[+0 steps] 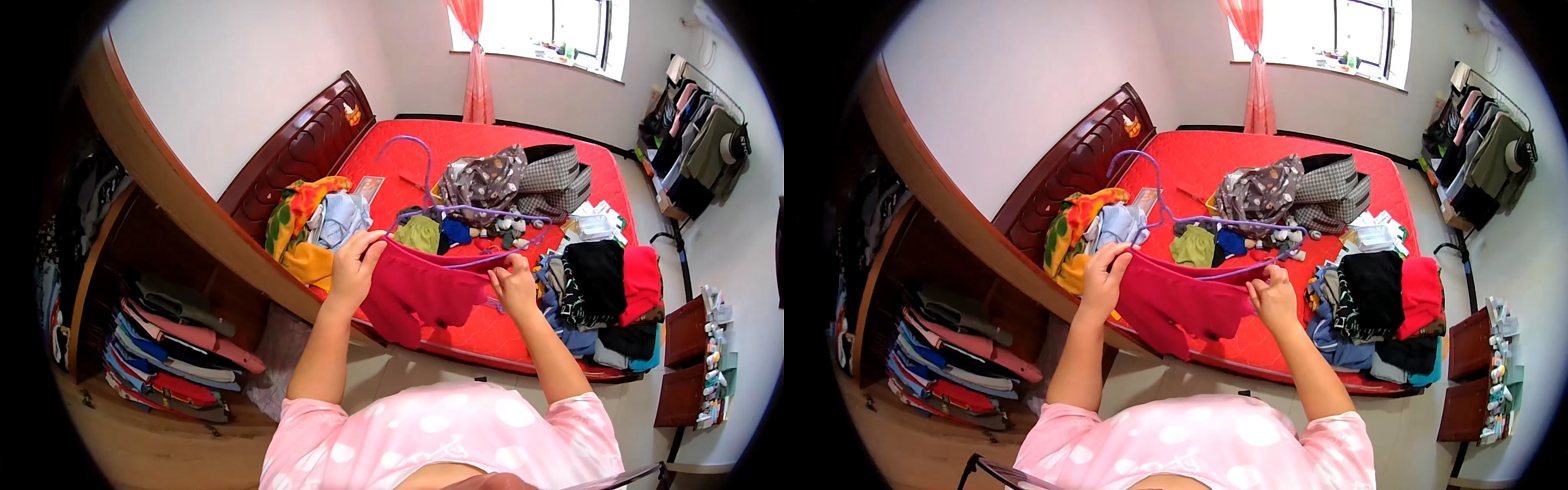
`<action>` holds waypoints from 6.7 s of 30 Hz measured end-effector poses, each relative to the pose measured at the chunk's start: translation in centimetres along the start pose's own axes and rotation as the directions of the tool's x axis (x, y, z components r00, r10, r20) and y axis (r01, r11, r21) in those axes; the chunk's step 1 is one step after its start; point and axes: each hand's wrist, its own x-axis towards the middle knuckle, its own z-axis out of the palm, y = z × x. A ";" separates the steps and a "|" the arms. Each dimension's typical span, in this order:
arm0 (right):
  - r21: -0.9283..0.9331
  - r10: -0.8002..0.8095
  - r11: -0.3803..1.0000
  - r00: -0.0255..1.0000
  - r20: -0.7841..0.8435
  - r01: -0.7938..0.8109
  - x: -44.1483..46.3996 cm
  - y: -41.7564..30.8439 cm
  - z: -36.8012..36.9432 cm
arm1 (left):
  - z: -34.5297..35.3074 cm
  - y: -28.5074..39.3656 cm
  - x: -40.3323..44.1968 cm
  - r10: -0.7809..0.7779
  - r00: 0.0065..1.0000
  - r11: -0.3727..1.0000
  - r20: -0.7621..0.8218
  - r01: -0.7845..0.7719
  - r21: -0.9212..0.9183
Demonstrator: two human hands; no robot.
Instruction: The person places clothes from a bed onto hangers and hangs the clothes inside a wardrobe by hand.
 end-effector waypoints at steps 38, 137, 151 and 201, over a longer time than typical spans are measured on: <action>0.256 0.329 0.873 0.888 0.321 -0.416 2.5 4.2 -4.5 | -0.9 -1.8 -1.8 0.002 1.000 1.000 0.004 -0.002 0.008; -0.129 0.873 0.486 0.472 0.125 -0.864 -21.5 54.7 -8.9 | 53.2 -8.9 -18.5 -0.632 -0.121 -0.006 0.766 0.988 0.152; -0.290 0.947 0.313 0.321 0.021 -0.904 -23.9 56.3 -4.9 | 54.4 -10.7 -14.4 -0.663 -0.206 -0.011 0.719 0.964 0.266; -0.460 0.493 0.780 -0.037 0.869 -0.424 -16.0 29.5 46.7 | 33.4 -44.5 -16.7 -0.818 -0.256 -0.368 0.515 0.921 -0.127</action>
